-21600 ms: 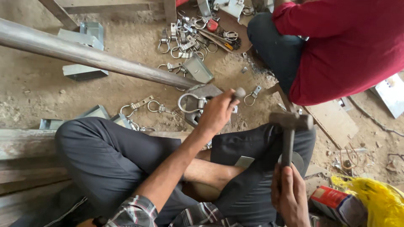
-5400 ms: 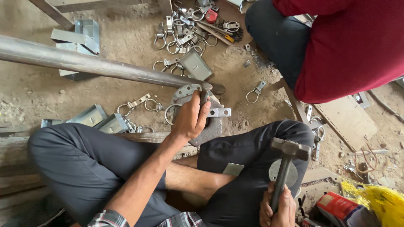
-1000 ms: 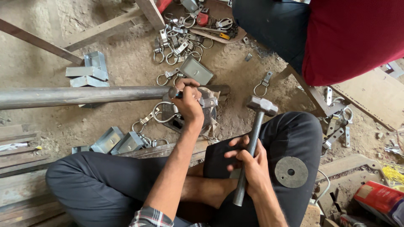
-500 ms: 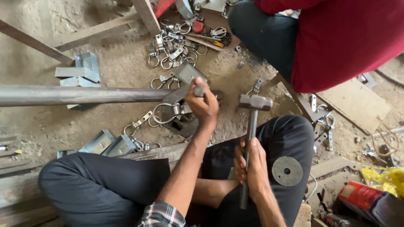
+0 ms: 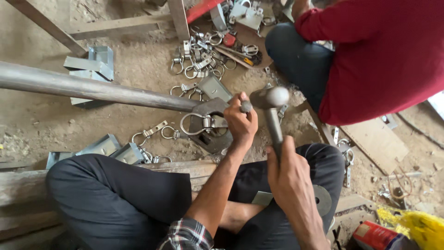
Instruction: The person sits on the floor and uses a hammer to drive pins into metal hinges and brackets. They position metal components, align a punch, and strike it with the hammer to assemble the parts.
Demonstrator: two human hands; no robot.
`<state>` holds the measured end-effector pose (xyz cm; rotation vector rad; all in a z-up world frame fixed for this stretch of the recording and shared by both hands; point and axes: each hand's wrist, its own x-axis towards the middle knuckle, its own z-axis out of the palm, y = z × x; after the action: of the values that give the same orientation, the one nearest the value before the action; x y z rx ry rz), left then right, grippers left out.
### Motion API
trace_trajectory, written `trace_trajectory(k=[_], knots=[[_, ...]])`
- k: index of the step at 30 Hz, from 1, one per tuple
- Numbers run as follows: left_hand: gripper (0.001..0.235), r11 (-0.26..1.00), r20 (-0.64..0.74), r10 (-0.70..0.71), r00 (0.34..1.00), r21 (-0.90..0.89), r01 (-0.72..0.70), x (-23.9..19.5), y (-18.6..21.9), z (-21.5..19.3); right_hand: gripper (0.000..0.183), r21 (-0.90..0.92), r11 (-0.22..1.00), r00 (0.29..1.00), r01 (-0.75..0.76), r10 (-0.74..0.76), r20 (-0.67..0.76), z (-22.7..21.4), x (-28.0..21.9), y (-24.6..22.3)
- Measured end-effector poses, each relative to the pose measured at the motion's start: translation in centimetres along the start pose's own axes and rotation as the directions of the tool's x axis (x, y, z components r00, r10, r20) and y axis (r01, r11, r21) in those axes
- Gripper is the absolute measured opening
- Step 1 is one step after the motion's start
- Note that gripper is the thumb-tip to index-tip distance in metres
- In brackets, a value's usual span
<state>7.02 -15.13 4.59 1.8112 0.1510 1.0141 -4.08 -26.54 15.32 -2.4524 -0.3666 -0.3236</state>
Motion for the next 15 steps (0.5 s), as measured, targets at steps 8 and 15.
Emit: trace_trajectory(k=[8,15], knots=[[0.032,0.986,0.017,-0.164,0.986,0.002,0.164,0.1,-0.2,0.2,0.011,-0.004,0.995,0.993,-0.103,0.102,-0.065,-4.5,1.7,-1.9],[0.016,0.991,-0.009,-0.024,1.000,-0.135,0.022,0.3,-0.7,-0.3,0.020,-0.081,0.995,0.986,0.060,-0.047,0.158,0.4,1.3,0.5]])
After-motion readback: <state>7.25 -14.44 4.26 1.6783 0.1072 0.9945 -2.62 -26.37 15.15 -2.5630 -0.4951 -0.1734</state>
